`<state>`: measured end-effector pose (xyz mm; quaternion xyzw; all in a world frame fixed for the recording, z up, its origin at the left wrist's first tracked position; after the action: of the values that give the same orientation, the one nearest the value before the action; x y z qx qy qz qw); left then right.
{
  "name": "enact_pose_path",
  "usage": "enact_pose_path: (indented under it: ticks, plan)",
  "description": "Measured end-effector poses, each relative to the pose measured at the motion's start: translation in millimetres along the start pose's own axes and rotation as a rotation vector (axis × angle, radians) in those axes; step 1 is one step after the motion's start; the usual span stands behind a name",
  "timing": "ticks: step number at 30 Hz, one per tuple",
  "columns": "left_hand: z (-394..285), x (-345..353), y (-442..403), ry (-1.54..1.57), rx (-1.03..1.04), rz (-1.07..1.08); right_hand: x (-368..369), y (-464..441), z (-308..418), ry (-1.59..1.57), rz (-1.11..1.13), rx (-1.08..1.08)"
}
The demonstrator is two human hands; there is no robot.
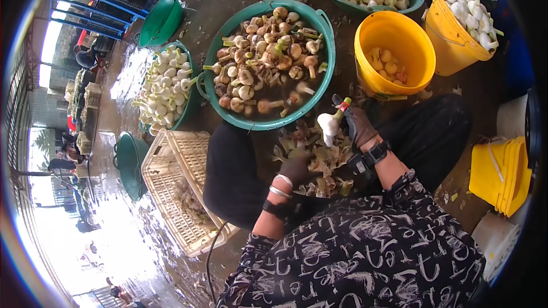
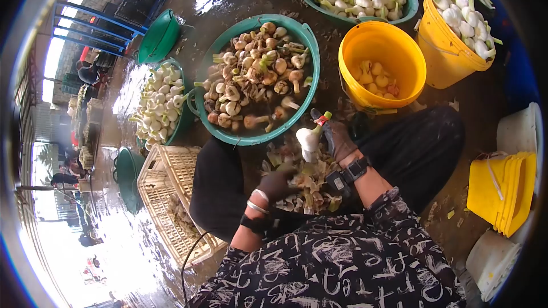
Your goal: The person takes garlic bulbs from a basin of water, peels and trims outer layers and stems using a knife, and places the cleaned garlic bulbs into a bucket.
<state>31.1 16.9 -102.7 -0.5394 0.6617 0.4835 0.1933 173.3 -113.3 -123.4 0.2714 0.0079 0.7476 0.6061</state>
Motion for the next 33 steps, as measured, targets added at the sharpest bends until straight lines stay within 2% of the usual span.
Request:
enact_pose_path:
  ticks: [1, 3, 4, 5, 6, 8, 9, 10, 12, 14, 16, 18, 20, 22, 23, 25, 26, 28, 29, 31, 33]
  plan:
    - [4.2, -7.9, -10.7, 0.004, -0.002, -0.003, 8.8, 11.4, 3.1, 0.085, 0.042, 0.098]
    - [35.3, -63.9, -40.3, 0.182, -0.184, -0.334, 9.2, 12.8, -5.6, 0.208, 0.076, 0.119]
    - [37.9, -92.3, -44.5, 0.072, -0.23, -0.467, 7.1, 12.4, -12.2, 0.328, 0.103, 0.138]
    - [56.9, -96.2, -64.4, 0.04, -0.188, -0.481, -0.7, 15.6, -32.9, 0.288, 0.071, 0.274]
    - [74.9, -97.9, -81.2, 0.042, -0.209, -0.455, -1.8, 16.1, -36.0, 0.291, 0.067, 0.267]
    - [96.7, -86.8, -112.0, 0.237, -0.25, -0.22, -5.3, 17.5, -47.2, 0.163, 0.033, 0.359]
    - [106.1, -69.9, -124.9, 0.5, -0.225, -0.151, -6.1, 13.4, -51.3, 0.148, 0.062, 0.337]
    - [87.2, -73.6, -118.3, 0.505, -0.216, -0.14, -8.6, 12.0, -52.5, 0.152, 0.048, 0.336]
    - [50.8, -50.5, -97.1, 0.777, -0.291, 0.056, -12.0, 6.3, -51.0, 0.093, -0.017, 0.268]
    - [16.4, -46.0, -82.7, 0.778, -0.038, -0.135, -7.6, 7.7, -53.3, 0.112, 0.023, 0.313]
    - [45.0, -34.2, -85.1, 0.679, -0.14, -0.231, 0.4, 8.6, -56.4, 0.133, 0.078, 0.353]
    - [78.3, -53.0, -80.1, 0.339, -0.294, -0.455, 1.2, 7.8, -53.7, -0.02, 0.007, 0.33]
    - [89.4, -55.4, -86.1, 0.388, -0.312, -0.148, -0.1, 7.1, -37.8, 0.018, -0.019, 0.339]
    - [100.0, -94.8, -93.5, 0.227, -0.2, -0.41, 25.8, -5.6, 13.3, 0.588, 0.358, -0.058]
    - [110.5, -105.1, -103.6, 0.157, -0.244, -0.418, 23.3, -17.0, 23.5, 0.593, 0.336, -0.078]
    - [125.0, -122.3, -129.9, -0.067, -0.304, -0.448, 18.2, -44.7, 64.3, -0.449, 0.077, -0.058]
    - [139.5, -112.2, -143.5, -0.266, -0.412, -0.334, 37.5, -50.8, 93.4, -0.907, 0.174, 0.083]
    - [138.2, -109.8, -161.2, -0.317, -0.438, -0.279, 38.3, -46.6, 165.6, -0.694, 0.125, -0.117]
    - [145.6, -105.3, -173.8, -0.316, -0.424, -0.287, 33.9, -47.0, 167.1, -0.691, 0.125, -0.134]
    - [186.5, -55.4, -204.4, -0.38, -0.446, 0.05, 18.4, -52.6, 144.3, -0.25, 0.113, -0.16]
    - [178.5, -59.0, -197.5, -0.322, -0.447, 0.075, 17.8, -43.8, 101.9, 0.044, 0.236, -0.201]
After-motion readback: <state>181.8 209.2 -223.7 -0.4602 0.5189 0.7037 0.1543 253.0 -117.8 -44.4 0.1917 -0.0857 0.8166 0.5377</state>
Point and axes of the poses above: each hand's wrist, its own y-axis away from the middle knuckle, its own x-axis out of the palm, z = x × y, the point moved 10 cm from there along -y, towards the middle knuckle, and after that the axes turned 8 degrees about -x, right-handed, at the moved point
